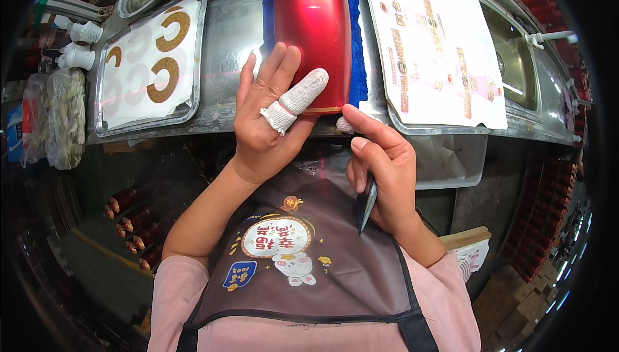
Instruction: The person applies gold and red labels to red cylindrical containers using a blue cloth and a small tool. They smooth the labels, trim edges, and place finished containers aside on a tray.
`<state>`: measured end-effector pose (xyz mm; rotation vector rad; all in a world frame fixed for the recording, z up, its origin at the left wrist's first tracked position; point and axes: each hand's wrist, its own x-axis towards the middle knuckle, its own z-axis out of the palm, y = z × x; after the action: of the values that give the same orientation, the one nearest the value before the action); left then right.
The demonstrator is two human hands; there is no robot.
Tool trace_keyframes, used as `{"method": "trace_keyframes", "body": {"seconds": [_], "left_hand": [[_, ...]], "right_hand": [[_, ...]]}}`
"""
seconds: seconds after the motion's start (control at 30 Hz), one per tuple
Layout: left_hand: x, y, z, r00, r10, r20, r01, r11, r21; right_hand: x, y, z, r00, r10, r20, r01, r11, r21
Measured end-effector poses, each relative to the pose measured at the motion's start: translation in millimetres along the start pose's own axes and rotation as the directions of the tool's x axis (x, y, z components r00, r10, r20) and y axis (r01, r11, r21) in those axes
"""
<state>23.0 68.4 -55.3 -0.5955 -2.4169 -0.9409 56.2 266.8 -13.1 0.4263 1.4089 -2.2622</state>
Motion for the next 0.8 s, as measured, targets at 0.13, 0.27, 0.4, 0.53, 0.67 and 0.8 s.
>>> {"method": "trace_keyframes", "body": {"seconds": [0.13, 0.27, 0.4, 0.53, 0.67, 0.8], "left_hand": [[-0.3, 0.5, 0.3, 1.000, 0.002, -0.004, -0.002, 1.000, -0.003], [-0.2, 1.4, 1.3, 1.000, 0.001, -0.011, -0.001, 1.000, -0.009], [0.0, 1.6, 3.2, 0.999, -0.033, -0.032, 0.032, 0.998, -0.051], [-0.3, 0.5, 1.8, 1.000, -0.015, -0.016, 0.015, 1.000, -0.027], [-0.4, 0.1, 0.3, 1.000, -0.016, -0.003, 0.016, 1.000, -0.018], [-0.4, 1.1, 1.4, 1.000, -0.009, -0.010, 0.009, 1.000, -0.014]], "right_hand": [[-0.3, -1.5, -2.1, 0.998, 0.034, 0.044, -0.038, 0.996, 0.082], [2.0, -1.6, -6.9, 0.993, 0.086, 0.086, -0.101, 0.975, 0.197], [4.0, 0.4, -8.9, 0.997, 0.050, 0.052, -0.060, 0.977, 0.205], [2.9, 3.1, -6.4, 0.998, 0.037, 0.043, -0.043, 0.990, 0.134], [-0.8, 4.4, -3.2, 0.999, 0.019, 0.027, -0.021, 0.998, 0.056], [-3.0, 3.5, -3.4, 0.997, 0.020, 0.073, -0.028, 0.994, 0.110]]}}
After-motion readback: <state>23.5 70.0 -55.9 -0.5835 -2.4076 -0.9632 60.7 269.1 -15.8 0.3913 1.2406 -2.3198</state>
